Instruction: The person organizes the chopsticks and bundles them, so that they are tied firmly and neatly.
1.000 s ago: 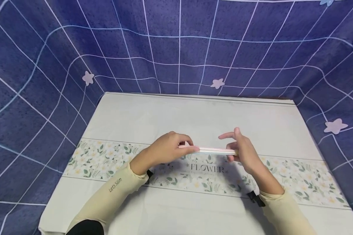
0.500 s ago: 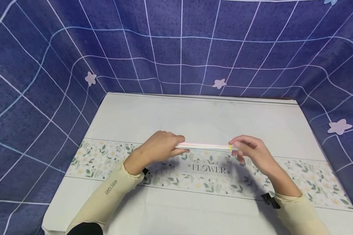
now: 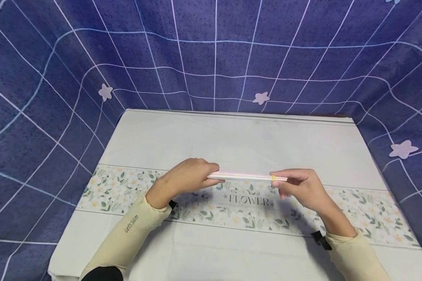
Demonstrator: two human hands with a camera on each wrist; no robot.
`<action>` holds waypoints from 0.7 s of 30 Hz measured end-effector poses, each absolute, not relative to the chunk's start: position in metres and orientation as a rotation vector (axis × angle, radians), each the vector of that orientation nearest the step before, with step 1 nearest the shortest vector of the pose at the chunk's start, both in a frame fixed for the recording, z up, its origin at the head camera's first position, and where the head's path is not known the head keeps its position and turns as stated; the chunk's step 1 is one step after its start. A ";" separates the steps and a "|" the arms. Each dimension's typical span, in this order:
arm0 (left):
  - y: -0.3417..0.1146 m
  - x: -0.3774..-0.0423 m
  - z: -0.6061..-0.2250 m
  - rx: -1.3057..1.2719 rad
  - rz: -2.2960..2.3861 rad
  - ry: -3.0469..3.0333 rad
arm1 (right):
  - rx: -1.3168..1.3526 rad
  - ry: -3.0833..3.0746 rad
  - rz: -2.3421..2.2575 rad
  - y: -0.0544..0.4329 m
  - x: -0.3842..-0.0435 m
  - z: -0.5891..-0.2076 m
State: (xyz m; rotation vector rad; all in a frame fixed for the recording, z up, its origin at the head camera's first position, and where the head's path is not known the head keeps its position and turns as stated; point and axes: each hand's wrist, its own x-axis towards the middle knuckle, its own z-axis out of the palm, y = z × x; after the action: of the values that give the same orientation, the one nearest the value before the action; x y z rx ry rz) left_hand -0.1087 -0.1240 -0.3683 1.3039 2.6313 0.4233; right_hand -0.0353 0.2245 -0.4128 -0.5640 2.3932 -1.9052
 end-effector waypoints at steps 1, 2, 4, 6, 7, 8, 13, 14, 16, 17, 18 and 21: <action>-0.125 -0.109 -0.368 1.311 0.426 2.623 | -0.604 2.379 -1.899 0.223 -0.036 -0.413; -0.125 -0.109 -0.369 1.318 0.432 2.616 | -0.647 2.380 -1.877 0.221 -0.037 -0.414; -0.124 -0.110 -0.369 1.337 0.452 2.602 | -0.726 2.391 -1.813 0.216 -0.038 -0.416; -0.122 -0.112 -0.368 1.363 0.475 2.589 | -0.786 2.449 -1.727 0.211 -0.039 -0.417; -0.121 -0.112 -0.368 1.368 0.486 2.583 | -0.805 2.479 -1.690 0.208 -0.040 -0.418; -0.121 -0.112 -0.368 1.375 0.493 2.577 | -0.811 2.504 -1.660 0.205 -0.040 -0.419; -0.122 -0.113 -0.370 1.361 0.494 2.558 | -0.792 2.604 -1.546 0.196 -0.039 -0.418; -0.122 -0.112 -0.370 1.357 0.494 2.558 | -0.777 2.627 -1.521 0.196 -0.038 -0.417; -0.123 -0.111 -0.371 1.355 0.486 2.572 | -0.735 2.679 -1.497 0.198 -0.037 -0.415; -0.123 -0.110 -0.371 1.359 0.478 2.588 | -0.711 2.703 -1.506 0.200 -0.036 -0.414; -0.124 -0.110 -0.371 1.366 0.467 2.607 | -0.685 2.719 -1.532 0.201 -0.036 -0.413; -0.125 -0.108 -0.371 1.396 0.435 2.661 | -0.683 2.662 -1.706 0.205 -0.035 -0.413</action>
State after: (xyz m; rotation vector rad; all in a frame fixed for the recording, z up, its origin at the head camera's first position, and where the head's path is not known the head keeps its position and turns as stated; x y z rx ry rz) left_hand -0.1083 -0.1251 -0.3711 1.3961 2.6612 0.4353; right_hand -0.0350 0.2054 -0.4131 -0.6831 2.6616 -1.7061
